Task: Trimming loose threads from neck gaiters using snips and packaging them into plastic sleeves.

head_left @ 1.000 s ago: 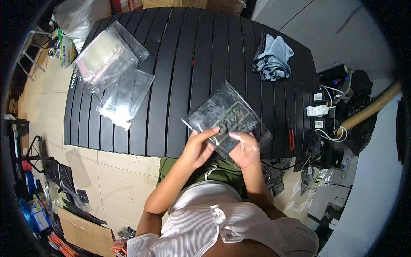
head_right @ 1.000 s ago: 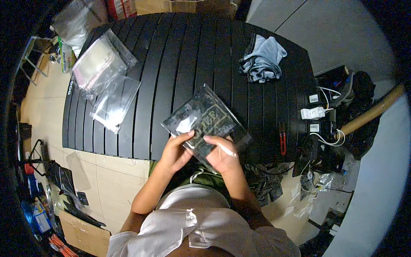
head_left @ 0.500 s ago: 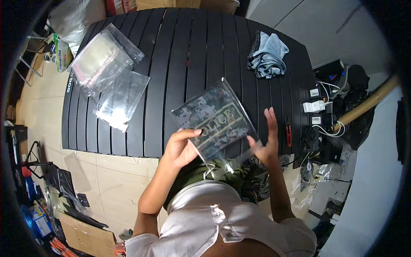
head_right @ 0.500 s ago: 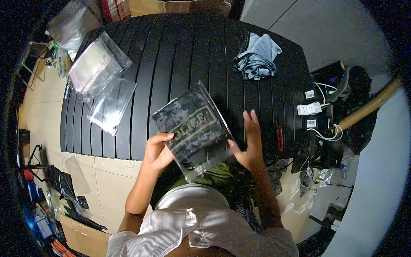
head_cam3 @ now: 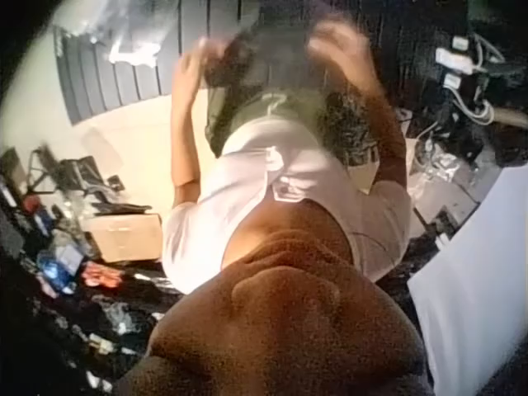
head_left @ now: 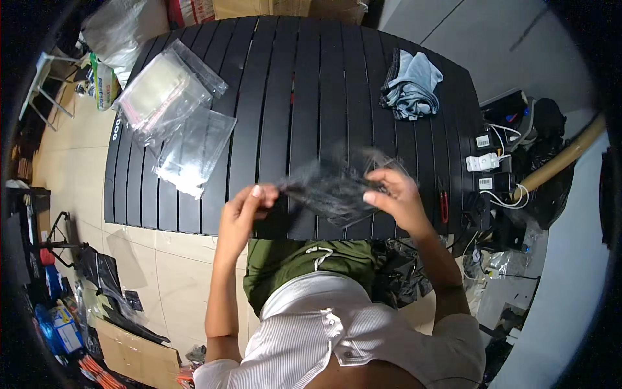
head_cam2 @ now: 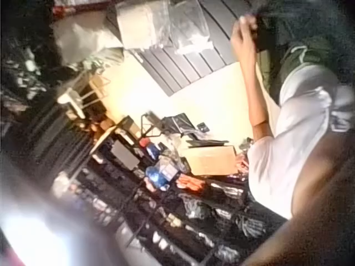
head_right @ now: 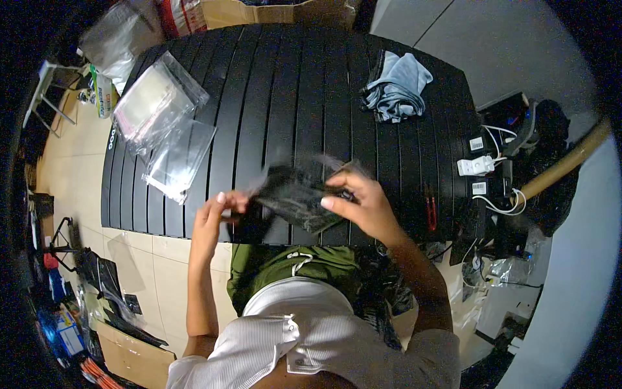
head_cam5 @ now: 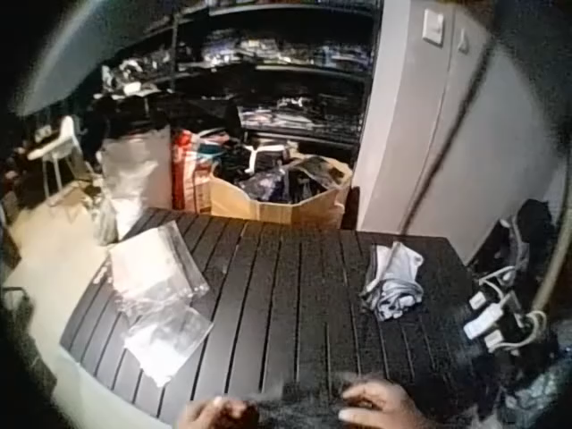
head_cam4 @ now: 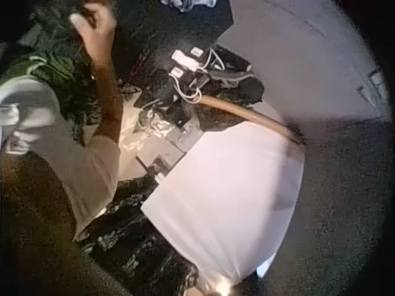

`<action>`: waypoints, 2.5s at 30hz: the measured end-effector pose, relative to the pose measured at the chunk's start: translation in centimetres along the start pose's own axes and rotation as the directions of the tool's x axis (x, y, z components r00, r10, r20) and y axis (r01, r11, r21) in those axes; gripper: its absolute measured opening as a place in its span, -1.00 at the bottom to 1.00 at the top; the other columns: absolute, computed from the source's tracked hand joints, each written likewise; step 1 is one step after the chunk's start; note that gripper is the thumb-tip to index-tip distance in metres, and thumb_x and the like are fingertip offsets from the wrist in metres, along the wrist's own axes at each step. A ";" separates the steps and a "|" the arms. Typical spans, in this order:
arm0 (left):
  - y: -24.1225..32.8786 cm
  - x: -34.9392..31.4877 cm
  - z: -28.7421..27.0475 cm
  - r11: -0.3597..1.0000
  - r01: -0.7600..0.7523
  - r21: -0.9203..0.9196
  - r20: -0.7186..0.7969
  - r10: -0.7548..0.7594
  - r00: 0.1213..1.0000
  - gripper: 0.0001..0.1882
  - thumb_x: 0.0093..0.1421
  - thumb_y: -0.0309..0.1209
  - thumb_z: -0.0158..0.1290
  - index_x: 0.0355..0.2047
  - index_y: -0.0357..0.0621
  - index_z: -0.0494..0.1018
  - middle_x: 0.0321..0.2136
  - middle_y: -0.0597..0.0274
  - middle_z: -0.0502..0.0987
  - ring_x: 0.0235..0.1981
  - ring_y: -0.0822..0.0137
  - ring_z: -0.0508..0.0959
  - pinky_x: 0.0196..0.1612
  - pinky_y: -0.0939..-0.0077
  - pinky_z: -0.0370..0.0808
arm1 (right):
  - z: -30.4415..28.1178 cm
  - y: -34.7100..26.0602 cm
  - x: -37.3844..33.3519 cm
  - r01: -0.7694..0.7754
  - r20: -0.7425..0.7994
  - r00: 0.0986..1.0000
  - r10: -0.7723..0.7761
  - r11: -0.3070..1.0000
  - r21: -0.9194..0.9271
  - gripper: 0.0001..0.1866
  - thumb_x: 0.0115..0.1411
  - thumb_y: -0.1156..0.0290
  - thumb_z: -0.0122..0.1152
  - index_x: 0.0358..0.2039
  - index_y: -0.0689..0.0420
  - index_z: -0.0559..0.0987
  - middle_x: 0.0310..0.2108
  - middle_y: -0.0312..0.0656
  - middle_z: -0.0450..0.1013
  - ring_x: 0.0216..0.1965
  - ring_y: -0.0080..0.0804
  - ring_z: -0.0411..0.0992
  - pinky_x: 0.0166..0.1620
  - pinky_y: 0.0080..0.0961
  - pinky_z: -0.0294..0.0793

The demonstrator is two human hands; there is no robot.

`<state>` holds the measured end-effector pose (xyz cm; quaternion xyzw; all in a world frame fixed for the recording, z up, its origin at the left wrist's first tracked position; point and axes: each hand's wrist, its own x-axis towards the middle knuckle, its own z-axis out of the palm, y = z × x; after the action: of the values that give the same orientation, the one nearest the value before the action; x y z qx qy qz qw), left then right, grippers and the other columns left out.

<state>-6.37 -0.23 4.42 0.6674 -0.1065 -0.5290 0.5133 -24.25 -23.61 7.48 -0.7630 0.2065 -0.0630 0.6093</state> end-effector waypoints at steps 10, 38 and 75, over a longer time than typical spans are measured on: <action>-1.1 6.0 4.0 0.944 -0.326 -0.060 0.045 0.329 0.943 -0.39 0.04 -0.44 0.13 0.11 -0.17 0.17 -0.08 0.08 0.37 -0.11 0.20 0.42 -0.04 0.40 0.34 | -1.6 4.3 4.0 -0.255 -0.020 0.966 0.258 0.962 0.097 -0.63 0.14 0.35 0.13 -0.05 0.19 0.39 -0.25 -0.20 0.46 -0.27 -0.56 0.42 -0.21 -0.62 0.42; 6.1 12.5 2.1 0.348 -0.732 0.586 0.639 0.357 0.681 -0.79 -0.04 -0.26 0.19 -0.48 -0.12 0.50 -0.50 0.31 0.52 -0.38 0.33 0.40 -0.19 0.50 0.27 | -2.8 3.7 8.6 0.080 0.402 0.907 0.127 0.885 -0.459 -0.70 -0.15 0.37 0.37 -0.38 0.24 0.57 -0.51 -0.25 0.50 -0.49 -0.53 0.42 -0.39 -0.57 0.38; 2.9 8.7 3.6 0.182 -0.526 0.831 0.226 0.753 0.618 -0.76 0.10 -0.35 0.04 -0.24 -0.16 0.46 -0.14 0.12 0.41 -0.12 0.11 0.38 -0.03 0.29 0.28 | 0.5 5.8 4.8 0.190 -0.229 0.917 -0.328 0.861 -0.472 -0.85 0.09 0.51 0.10 -0.30 0.21 0.53 -0.40 -0.22 0.39 -0.58 -0.53 0.31 -0.50 -0.61 0.29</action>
<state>-4.51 -9.49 1.86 0.7717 -0.5560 -0.0561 0.3037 -21.09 -26.05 1.09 -0.8828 0.2003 -0.2125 0.3679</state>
